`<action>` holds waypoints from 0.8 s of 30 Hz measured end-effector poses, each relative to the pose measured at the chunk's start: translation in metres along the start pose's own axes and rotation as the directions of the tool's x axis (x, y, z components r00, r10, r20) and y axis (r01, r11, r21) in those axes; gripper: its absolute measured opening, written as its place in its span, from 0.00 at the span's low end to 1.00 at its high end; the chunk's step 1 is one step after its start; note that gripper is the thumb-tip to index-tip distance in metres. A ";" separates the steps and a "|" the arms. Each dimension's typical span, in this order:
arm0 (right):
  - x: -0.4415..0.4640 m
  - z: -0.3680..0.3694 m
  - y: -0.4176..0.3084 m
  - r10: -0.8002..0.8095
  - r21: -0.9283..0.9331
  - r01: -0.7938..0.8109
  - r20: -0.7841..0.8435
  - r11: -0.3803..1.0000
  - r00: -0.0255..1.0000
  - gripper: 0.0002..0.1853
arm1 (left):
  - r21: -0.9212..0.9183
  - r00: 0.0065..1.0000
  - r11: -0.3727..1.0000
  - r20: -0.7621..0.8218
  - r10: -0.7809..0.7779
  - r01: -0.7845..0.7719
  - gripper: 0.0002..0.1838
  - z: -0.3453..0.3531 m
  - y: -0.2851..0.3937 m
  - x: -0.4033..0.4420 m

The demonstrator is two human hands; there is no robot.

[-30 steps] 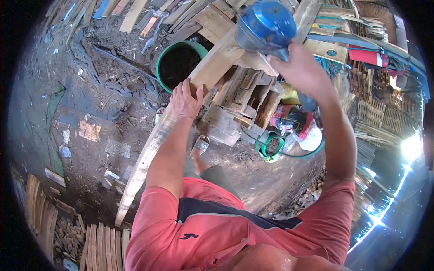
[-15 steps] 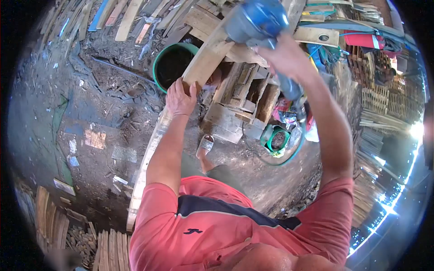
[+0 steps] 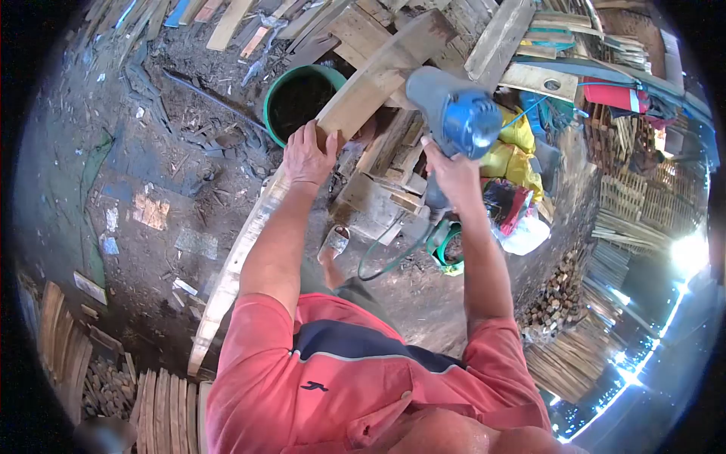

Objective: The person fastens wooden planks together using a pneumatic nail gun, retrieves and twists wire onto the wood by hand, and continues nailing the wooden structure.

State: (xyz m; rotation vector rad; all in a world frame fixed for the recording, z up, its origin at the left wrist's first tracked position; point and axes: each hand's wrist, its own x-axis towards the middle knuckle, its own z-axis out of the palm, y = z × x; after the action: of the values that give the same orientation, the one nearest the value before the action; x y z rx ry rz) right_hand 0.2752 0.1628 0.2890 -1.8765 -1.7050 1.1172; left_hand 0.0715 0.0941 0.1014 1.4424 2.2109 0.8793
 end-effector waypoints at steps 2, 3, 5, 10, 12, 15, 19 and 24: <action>0.006 -0.004 -0.037 0.035 -0.031 -0.036 -0.009 0.999 0.999 0.09 | -0.035 1.000 0.999 -0.017 -0.006 0.006 0.28 -0.002 0.003 0.000; 0.009 -0.004 -0.051 0.124 -0.020 -0.124 0.005 0.992 0.992 0.09 | -0.048 1.000 0.999 -0.024 -0.011 0.010 0.28 -0.004 0.002 -0.001; 0.015 -0.012 -0.063 0.163 0.082 -0.176 0.138 0.981 0.977 0.12 | -0.071 1.000 0.997 -0.014 -0.004 0.003 0.28 -0.003 -0.003 0.003; 0.020 -0.024 -0.067 0.277 0.251 -0.354 0.297 0.901 0.914 0.13 | -0.069 1.000 0.998 -0.003 -0.011 0.010 0.28 -0.005 -0.003 0.002; 0.019 -0.021 -0.072 0.346 0.264 -0.418 0.279 0.869 0.896 0.14 | -0.072 1.000 0.997 -0.016 -0.006 0.005 0.28 -0.004 -0.003 0.003; 0.020 -0.014 -0.077 0.371 0.207 -0.403 0.177 0.892 0.912 0.14 | -0.075 0.999 0.997 -0.038 -0.013 0.010 0.28 -0.004 -0.002 0.002; 0.026 -0.012 -0.079 0.330 0.174 -0.360 0.179 0.917 0.927 0.15 | -0.070 1.000 0.997 -0.020 -0.024 0.023 0.29 -0.006 -0.002 0.003; 0.034 -0.018 -0.084 0.344 0.082 -0.359 0.154 0.930 0.926 0.14 | -0.087 0.999 0.996 -0.021 -0.035 0.033 0.29 -0.007 -0.001 0.002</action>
State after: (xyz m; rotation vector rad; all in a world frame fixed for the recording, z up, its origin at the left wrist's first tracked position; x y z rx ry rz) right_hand 0.2312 0.2157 0.3508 -2.1325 -1.3694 1.4749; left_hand 0.0658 0.0937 0.1061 1.3575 2.1795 0.9719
